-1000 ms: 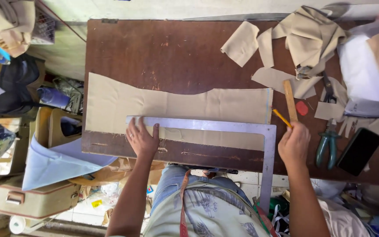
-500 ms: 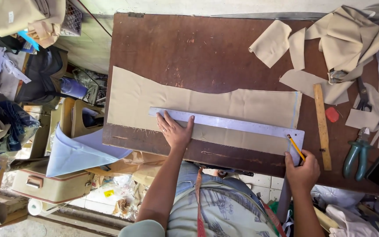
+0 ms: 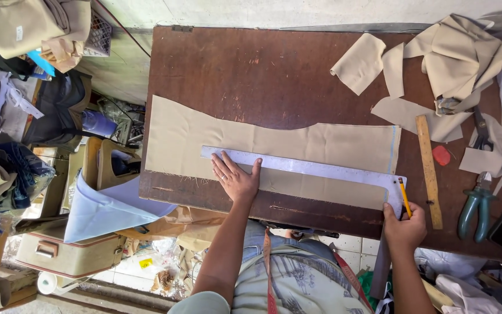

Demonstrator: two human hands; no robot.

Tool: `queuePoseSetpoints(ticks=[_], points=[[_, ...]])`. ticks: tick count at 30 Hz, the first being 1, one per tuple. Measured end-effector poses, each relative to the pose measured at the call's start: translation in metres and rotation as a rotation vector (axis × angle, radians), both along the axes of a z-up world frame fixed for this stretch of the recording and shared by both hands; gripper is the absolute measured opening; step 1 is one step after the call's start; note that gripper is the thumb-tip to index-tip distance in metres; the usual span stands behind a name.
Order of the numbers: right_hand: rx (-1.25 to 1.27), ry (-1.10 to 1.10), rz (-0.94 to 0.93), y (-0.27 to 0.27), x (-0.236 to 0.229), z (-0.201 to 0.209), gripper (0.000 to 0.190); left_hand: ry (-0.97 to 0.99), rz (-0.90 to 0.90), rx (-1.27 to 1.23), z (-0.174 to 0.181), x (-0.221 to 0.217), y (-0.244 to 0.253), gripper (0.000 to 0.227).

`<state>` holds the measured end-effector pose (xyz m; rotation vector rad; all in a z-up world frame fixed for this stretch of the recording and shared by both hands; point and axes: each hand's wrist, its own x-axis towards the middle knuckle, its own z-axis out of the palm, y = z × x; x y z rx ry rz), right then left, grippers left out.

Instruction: The person lays a piece of beige fabric on a wooden table and uses a ruler and pencil to mark straight lines. They then use scissors to cut the fabric along the marked lines.

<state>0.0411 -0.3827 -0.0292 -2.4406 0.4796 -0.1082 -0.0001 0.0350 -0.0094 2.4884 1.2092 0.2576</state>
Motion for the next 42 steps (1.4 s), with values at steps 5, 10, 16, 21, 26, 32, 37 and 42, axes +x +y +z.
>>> queuePoseSetpoints(ticks=[5,10,16,21,26,32,37,42], points=[[-0.027,-0.143,0.009,-0.009,-0.002,-0.022,0.051,0.189,0.024,-0.162,0.031,0.006,-0.002,0.123],[-0.022,-0.137,-0.012,-0.011,-0.001,-0.035,0.050,0.203,0.015,-0.158,0.027,0.005,0.000,0.122],[0.026,-0.092,-0.057,-0.008,-0.001,-0.026,0.050,0.183,-0.006,-0.127,0.023,0.005,-0.003,0.121],[0.045,-0.082,-0.070,-0.002,-0.003,-0.017,0.048,0.161,-0.001,-0.118,0.020,0.004,-0.004,0.121],[0.003,-0.087,-0.049,-0.002,-0.003,-0.017,0.048,0.162,0.001,-0.092,0.015,0.004,-0.002,0.122],[-0.265,-0.535,0.187,-0.006,-0.002,-0.017,0.015,0.170,-0.005,-0.086,0.012,0.005,0.002,0.123],[0.055,-0.541,0.405,0.105,0.006,0.062,0.022,0.369,-0.059,-0.088,0.033,0.011,0.008,0.123],[0.844,-0.132,0.568,0.248,0.028,0.036,0.018,0.575,-0.133,-0.118,0.046,0.019,0.015,0.122]])
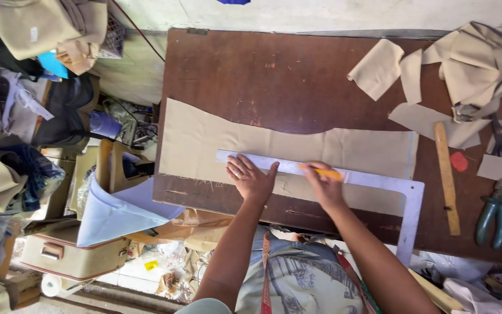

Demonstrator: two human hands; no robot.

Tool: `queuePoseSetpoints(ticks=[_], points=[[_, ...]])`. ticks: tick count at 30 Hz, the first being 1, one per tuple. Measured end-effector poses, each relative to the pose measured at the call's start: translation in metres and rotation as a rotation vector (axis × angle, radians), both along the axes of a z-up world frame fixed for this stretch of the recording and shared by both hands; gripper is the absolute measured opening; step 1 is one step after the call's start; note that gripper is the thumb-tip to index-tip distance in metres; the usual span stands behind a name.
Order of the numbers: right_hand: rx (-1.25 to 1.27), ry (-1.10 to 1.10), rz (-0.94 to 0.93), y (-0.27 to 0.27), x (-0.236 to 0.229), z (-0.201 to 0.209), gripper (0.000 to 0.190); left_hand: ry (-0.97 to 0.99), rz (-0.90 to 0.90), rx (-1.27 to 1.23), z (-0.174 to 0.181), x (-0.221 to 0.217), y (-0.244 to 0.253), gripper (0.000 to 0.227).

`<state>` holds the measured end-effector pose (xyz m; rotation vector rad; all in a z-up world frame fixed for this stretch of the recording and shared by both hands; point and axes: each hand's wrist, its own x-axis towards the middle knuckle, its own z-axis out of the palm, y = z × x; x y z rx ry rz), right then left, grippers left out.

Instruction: The person lays a piece of beige fabric on a wooden table and uses a ruler and pencil to mark straight lines. They then use scissors to cut the fabric along the marked lines.

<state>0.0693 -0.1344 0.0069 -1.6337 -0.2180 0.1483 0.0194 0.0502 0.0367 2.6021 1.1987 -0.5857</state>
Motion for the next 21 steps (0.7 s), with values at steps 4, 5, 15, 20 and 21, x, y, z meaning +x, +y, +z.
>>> queuePoseSetpoints(ticks=[4,5,15,20,21], points=[[0.117,0.068,0.181,0.087,0.017,-0.024,0.016,0.095,-0.062,0.037,-0.009,0.005,0.004,0.119],[0.096,0.075,0.154,0.102,0.019,-0.029,0.011,0.121,-0.087,0.072,-0.012,0.006,0.004,0.118],[-0.202,0.241,0.111,0.118,0.039,-0.033,0.015,0.098,-0.086,0.044,-0.011,0.007,0.007,0.120],[-0.365,0.373,0.160,0.093,0.057,-0.016,0.017,0.105,-0.006,-0.056,-0.010,0.011,0.007,0.122],[-0.377,0.377,0.129,0.070,0.059,-0.016,0.017,0.104,-0.034,-0.072,-0.010,0.012,0.007,0.122]])
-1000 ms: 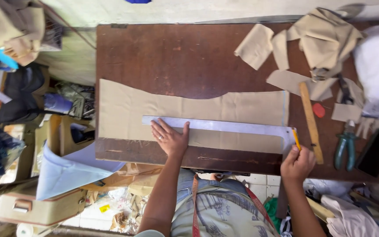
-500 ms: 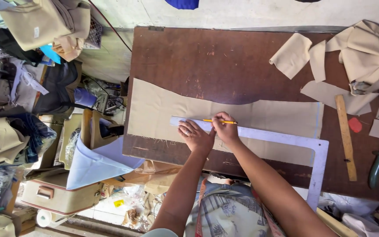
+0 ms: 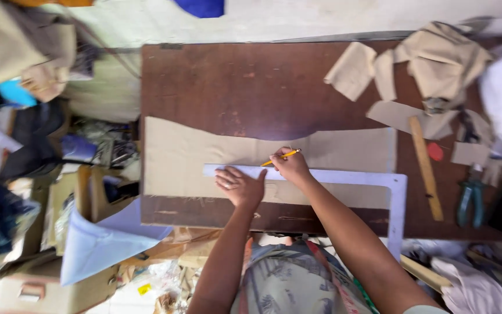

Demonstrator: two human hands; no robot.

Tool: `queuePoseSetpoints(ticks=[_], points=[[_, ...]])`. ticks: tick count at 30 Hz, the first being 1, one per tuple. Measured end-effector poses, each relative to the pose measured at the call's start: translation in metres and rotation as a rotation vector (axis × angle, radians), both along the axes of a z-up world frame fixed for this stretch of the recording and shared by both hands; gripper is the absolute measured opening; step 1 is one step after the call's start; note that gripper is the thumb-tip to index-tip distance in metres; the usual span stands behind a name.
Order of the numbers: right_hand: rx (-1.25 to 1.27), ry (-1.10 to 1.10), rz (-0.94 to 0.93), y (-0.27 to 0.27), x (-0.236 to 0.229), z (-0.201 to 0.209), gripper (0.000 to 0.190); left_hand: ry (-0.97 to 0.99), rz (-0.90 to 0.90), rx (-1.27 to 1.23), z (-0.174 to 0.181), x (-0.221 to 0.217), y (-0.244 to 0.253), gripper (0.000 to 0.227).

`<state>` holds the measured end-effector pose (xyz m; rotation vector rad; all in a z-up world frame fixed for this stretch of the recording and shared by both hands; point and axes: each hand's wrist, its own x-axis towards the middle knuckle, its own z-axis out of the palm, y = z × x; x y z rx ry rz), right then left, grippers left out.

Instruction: The person lays a piece of beige fabric on a wooden table and uses a ruler and pencil to mark straight lines. They then use scissors to cut the fabric along the marked lines.

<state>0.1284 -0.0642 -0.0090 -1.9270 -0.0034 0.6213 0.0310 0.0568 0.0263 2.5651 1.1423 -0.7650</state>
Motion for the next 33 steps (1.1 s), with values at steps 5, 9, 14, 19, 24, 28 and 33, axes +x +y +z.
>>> queuePoseSetpoints(ticks=[5,9,14,19,24,28,33], points=[[-0.065,-0.200,-0.044,-0.137,0.014,0.007,0.022,-0.006,0.065,0.019,-0.006,0.002,0.001,0.128],[-0.148,-0.234,-0.094,-0.265,0.031,0.009,0.021,-0.062,0.091,-0.016,-0.021,-0.001,0.003,0.133],[-0.249,-0.262,-0.161,-0.360,0.043,0.038,0.012,-0.081,0.086,-0.009,-0.028,-0.003,0.006,0.134],[-0.119,-0.547,-0.220,-0.342,-0.002,0.060,0.017,-0.178,0.108,-0.017,-0.021,-0.008,0.003,0.134],[-0.681,-0.852,-0.187,-0.317,-0.065,0.015,0.032,-0.354,0.133,-0.019,-0.019,-0.017,-0.001,0.132],[-0.700,-0.873,-0.298,-0.303,-0.083,-0.002,0.046,-0.441,0.146,0.016,-0.021,-0.020,-0.007,0.127],[-0.545,-0.867,-0.391,-0.304,-0.092,-0.011,0.047,-0.526,0.147,0.028,-0.019,-0.025,-0.007,0.123]])
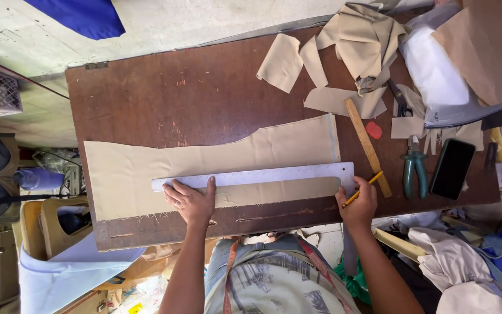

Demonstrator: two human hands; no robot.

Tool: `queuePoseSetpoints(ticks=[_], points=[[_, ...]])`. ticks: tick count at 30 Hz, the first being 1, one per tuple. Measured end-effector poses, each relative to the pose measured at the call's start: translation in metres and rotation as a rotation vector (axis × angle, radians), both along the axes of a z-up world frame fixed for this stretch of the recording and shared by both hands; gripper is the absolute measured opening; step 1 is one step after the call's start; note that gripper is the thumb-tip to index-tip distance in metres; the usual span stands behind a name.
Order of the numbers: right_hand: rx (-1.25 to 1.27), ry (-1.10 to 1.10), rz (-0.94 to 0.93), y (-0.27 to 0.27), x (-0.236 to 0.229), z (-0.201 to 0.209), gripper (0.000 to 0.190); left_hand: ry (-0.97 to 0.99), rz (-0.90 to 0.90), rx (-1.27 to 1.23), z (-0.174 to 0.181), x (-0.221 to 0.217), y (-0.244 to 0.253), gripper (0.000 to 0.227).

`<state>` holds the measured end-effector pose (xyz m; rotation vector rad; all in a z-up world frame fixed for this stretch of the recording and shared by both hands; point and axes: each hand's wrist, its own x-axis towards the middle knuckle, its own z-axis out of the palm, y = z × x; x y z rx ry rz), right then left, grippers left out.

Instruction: The person lays a piece of beige fabric on a wooden table and uses a ruler and pencil to mark straight lines. They then use scissors to cut the fabric along the marked lines.

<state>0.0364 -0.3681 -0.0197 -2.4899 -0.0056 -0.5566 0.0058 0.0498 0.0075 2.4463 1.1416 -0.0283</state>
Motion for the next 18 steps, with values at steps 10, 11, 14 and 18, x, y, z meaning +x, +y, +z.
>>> queuePoseSetpoints(ticks=[10,11,14,18], points=[[0.069,-0.032,0.026,0.007,-0.028,0.001,0.055,-0.220,0.013,-0.012,0.007,-0.036,0.015,0.105],[0.027,-0.092,0.061,0.013,-0.026,-0.003,0.046,-0.292,0.016,-0.024,0.012,-0.040,0.022,0.099],[0.014,-0.100,0.127,0.031,-0.030,0.006,0.047,-0.401,0.054,-0.013,0.011,-0.054,0.035,0.096],[0.036,0.079,0.179,0.085,-0.034,0.035,0.055,-0.429,0.145,-0.018,0.016,-0.062,0.078,0.104]])
